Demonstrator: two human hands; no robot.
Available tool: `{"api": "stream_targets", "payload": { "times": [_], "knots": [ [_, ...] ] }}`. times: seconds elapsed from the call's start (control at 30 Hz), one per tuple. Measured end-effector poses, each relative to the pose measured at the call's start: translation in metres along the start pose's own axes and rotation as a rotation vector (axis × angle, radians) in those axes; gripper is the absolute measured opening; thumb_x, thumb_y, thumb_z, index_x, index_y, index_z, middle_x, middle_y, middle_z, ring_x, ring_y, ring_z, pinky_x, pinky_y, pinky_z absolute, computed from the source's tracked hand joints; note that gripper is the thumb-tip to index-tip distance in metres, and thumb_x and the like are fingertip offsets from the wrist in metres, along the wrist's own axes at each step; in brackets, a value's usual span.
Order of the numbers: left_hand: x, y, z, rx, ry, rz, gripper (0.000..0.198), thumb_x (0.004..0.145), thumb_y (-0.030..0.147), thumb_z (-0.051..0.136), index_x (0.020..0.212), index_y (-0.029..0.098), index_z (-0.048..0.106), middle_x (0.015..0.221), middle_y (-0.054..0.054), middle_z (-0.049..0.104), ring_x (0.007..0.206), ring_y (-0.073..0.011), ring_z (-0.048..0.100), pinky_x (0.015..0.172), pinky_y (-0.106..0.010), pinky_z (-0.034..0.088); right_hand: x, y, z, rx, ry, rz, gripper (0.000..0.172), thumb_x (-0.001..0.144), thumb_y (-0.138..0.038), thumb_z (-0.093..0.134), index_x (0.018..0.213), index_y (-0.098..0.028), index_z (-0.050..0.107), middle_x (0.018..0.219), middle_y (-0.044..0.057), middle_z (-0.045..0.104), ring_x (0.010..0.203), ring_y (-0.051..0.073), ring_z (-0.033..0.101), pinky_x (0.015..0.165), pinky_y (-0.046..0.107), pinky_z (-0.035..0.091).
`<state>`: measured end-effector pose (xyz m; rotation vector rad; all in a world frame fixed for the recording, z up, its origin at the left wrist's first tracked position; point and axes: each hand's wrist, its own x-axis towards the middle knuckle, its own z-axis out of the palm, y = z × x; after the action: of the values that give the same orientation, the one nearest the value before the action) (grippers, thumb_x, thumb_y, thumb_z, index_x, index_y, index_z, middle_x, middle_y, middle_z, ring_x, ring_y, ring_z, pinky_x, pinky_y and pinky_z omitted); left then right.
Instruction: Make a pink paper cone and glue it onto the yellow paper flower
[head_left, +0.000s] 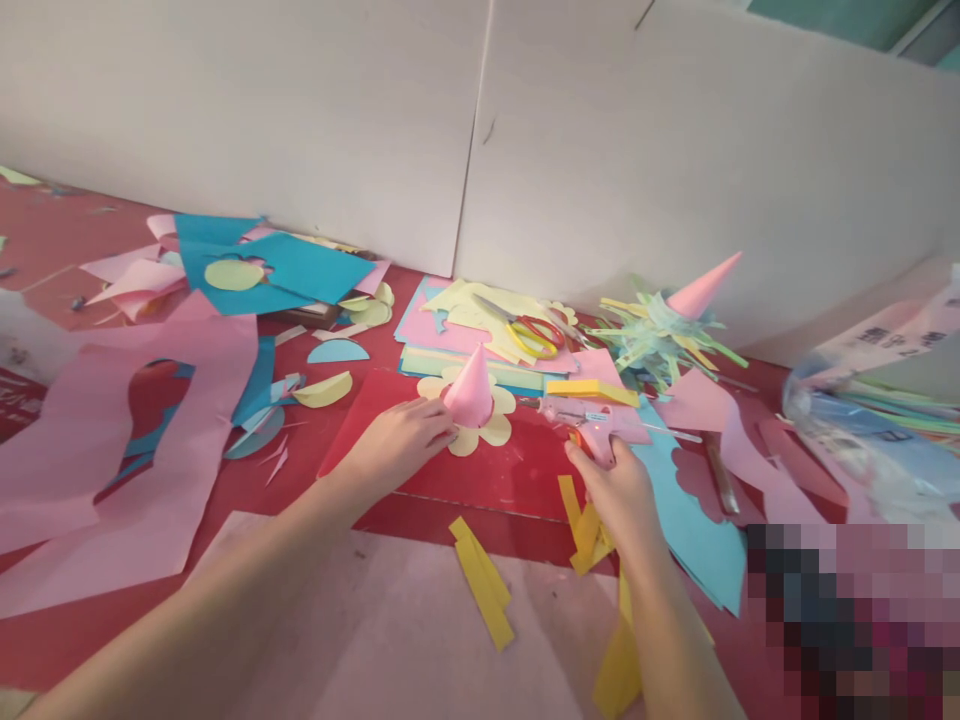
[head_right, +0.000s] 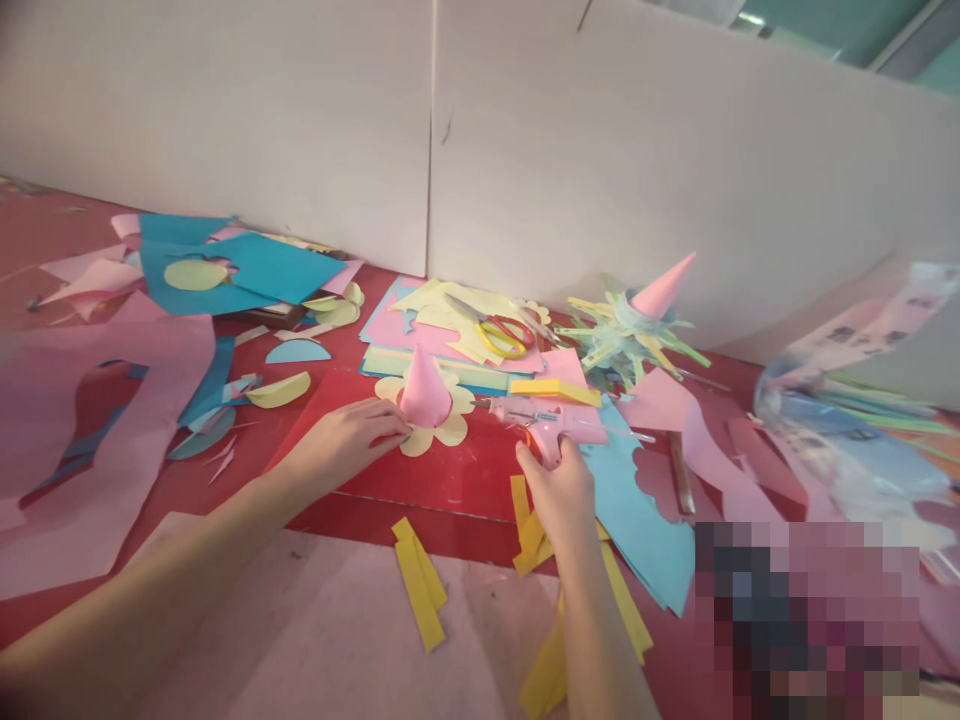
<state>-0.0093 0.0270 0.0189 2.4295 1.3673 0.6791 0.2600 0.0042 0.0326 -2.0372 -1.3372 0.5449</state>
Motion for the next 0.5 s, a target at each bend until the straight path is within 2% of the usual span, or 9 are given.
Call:
{"api": "stream_targets", "payload": {
  "times": [0.07,0.2,0.23,0.37,0.5],
  "knots": [
    [0.000,0.004,-0.002,-0.067,0.145,-0.025,0.021,0.091,0.028,0.049,0.088,0.022,0.068,0.090,-0.003,0.068,0.083,-0.0156,0.063,0.070,-0.024,0.048,0.001,0.002,0.000,0.049,0.016,-0.033,0.039,0.067,-0.053,0.059,0.085,-0.019,0.060,0.070,0.003,0.061,0.064,0.020,0.055,0.060,0.030,0.040],
    [0.010,0.014,-0.013,-0.104,0.577,-0.103,0.018,0.088,0.031,0.055,0.099,0.022,0.066,0.092,-0.004,0.066,0.085,-0.0154,0.062,0.080,-0.028,0.050,0.003,0.005,-0.001,0.131,0.037,-0.048,0.035,0.068,-0.054,0.059,0.077,-0.020,0.056,0.059,-0.001,0.055,0.056,0.018,0.051,0.055,0.028,0.038],
    [0.015,0.016,-0.017,-0.102,0.629,-0.124,0.019,0.087,0.032,0.057,0.102,0.023,0.065,0.097,-0.004,0.066,0.088,-0.0160,0.062,0.083,-0.030,0.050,0.004,0.005,-0.002,0.146,0.043,-0.043,0.034,0.068,-0.053,0.059,0.076,-0.021,0.055,0.058,-0.001,0.054,0.056,0.018,0.050,0.055,0.028,0.037],
    [0.040,0.028,-0.028,-0.137,0.681,-0.140,0.020,0.083,0.030,0.062,0.102,0.023,0.065,0.105,-0.003,0.065,0.098,-0.0171,0.061,0.088,-0.032,0.050,0.004,0.003,-0.007,0.218,0.054,-0.018,0.032,0.068,-0.051,0.061,0.076,-0.021,0.054,0.062,-0.001,0.055,0.058,0.017,0.051,0.057,0.028,0.038],
    [0.055,0.041,-0.029,-0.177,0.703,-0.171,0.013,0.082,0.031,0.063,0.091,0.023,0.067,0.097,-0.002,0.069,0.090,-0.0153,0.063,0.084,-0.028,0.051,0.002,0.001,-0.009,0.277,0.036,-0.009,0.031,0.070,-0.050,0.063,0.077,-0.021,0.053,0.063,-0.003,0.055,0.059,0.016,0.050,0.058,0.027,0.039]
  ]
}}
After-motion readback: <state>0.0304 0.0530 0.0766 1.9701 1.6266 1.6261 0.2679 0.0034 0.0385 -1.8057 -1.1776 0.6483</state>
